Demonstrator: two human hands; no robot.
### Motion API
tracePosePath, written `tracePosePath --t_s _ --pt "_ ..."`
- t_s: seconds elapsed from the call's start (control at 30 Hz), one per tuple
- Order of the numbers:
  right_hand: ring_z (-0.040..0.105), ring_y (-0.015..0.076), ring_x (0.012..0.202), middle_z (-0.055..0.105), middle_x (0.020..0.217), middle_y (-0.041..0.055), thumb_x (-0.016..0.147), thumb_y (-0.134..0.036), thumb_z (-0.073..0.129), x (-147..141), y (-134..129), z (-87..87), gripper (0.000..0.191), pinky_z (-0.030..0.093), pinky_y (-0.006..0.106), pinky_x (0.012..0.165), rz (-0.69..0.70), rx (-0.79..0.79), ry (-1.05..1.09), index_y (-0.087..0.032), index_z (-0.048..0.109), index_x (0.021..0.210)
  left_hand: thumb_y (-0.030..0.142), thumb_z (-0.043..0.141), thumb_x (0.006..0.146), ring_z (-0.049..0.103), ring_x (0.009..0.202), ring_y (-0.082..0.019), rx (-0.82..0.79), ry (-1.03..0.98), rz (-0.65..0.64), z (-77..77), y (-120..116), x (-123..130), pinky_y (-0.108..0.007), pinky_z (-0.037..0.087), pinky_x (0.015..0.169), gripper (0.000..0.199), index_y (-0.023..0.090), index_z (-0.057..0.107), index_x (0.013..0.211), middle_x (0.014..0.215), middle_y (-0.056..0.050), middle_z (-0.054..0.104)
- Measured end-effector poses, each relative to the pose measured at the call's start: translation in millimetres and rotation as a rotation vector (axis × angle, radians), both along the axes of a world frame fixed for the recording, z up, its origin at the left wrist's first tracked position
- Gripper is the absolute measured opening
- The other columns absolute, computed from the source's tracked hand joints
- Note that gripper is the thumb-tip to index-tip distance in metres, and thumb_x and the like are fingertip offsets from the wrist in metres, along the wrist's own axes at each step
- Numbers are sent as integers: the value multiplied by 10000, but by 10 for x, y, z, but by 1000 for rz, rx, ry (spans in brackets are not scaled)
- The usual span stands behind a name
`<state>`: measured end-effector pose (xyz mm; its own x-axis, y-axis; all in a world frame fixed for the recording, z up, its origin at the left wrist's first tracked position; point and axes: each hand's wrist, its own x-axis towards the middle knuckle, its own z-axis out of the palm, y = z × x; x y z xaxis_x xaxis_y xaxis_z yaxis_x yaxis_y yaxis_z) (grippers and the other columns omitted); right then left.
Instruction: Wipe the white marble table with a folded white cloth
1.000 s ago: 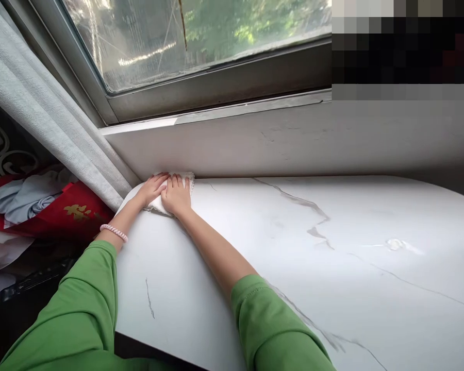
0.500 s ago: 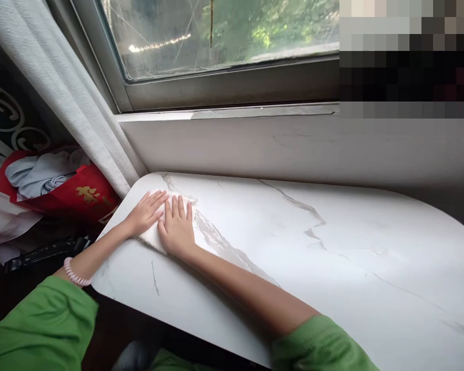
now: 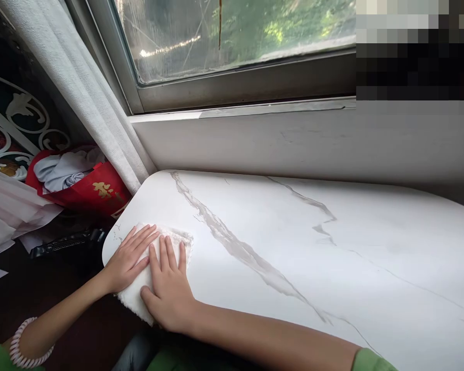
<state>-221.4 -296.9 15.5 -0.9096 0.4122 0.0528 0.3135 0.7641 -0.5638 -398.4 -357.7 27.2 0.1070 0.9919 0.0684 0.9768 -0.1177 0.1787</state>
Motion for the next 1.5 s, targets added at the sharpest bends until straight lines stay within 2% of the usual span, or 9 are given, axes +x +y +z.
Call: tracePosePath --t_s 0.1,0.2,0.4,0.57,0.77,0.97,1.13,1.3,1.5 --pt "-65 322 1429 20 1557 170 892 -434 421 -140 125 23 761 -16 597 1128 -9 27 -13 -76 145 1504 340 316 966 189 1428 -188 -23 -9 15 -15 127 -130 -437 96 1188 534 240 244 1485 1536 -28 269" --pt "-34 336 1431 74 1555 199 900 -444 392 -412 348 38 736 -29 589 1124 -53 63 -33 -52 197 1493 337 311 963 188 1428 -183 -36 -1 15 -27 415 -389 -428 83 1186 525 218 272 1472 1530 -40 290" --pt "33 298 1442 139 1559 191 916 -443 301 -1158 1065 -14 690 -42 544 1130 -256 167 -19 -60 229 1485 327 324 954 232 1413 -178 -20 8 33 -45 1396 -1036 -406 98 1175 485 186 370 1415 1506 -62 342" --pt "60 271 1444 140 1569 150 925 -467 252 -1592 1695 -74 678 -20 521 1137 -320 203 -75 -99 212 1494 324 354 939 266 1397 -194 -25 45 67 -75 2116 -1377 -433 107 1169 480 180 388 1396 1496 -75 357" --pt "78 244 1443 155 1573 110 932 -478 231 -1773 2078 -89 651 -11 504 1142 -296 199 -105 -145 234 1490 306 340 936 329 1359 -199 32 62 116 -184 2432 -1551 -416 170 1154 480 157 395 1389 1456 -87 415" --pt "74 246 1444 156 1573 116 933 -453 251 -1722 2025 -106 635 -9 502 1142 -291 219 -92 -147 242 1488 307 317 951 288 1384 -189 41 74 116 -226 2365 -1535 -422 138 1161 483 167 363 1410 1487 -80 371" --pt "79 258 1443 159 1569 136 928 -442 278 -1587 1809 -102 637 -4 508 1140 -264 239 -91 -136 248 1486 309 312 957 235 1408 -181 19 89 126 -185 2115 -1388 -421 108 1165 492 142 348 1419 1517 -88 313" --pt "86 294 1439 165 1559 175 919 -440 311 -1372 1353 -111 655 29 543 1128 -213 280 -81 -115 251 1484 296 305 958 202 1420 -177 -5 79 106 -134 1566 -1186 -410 73 1172 504 122 332 1430 1518 -84 313" --pt "114 383 1418 207 1523 252 914 -406 338 -921 494 -91 678 34 630 1094 -118 376 1 -12 271 1462 317 288 966 196 1424 -181 11 36 88 -100 645 -819 -414 93 1177 503 155 323 1441 1527 -69 296"
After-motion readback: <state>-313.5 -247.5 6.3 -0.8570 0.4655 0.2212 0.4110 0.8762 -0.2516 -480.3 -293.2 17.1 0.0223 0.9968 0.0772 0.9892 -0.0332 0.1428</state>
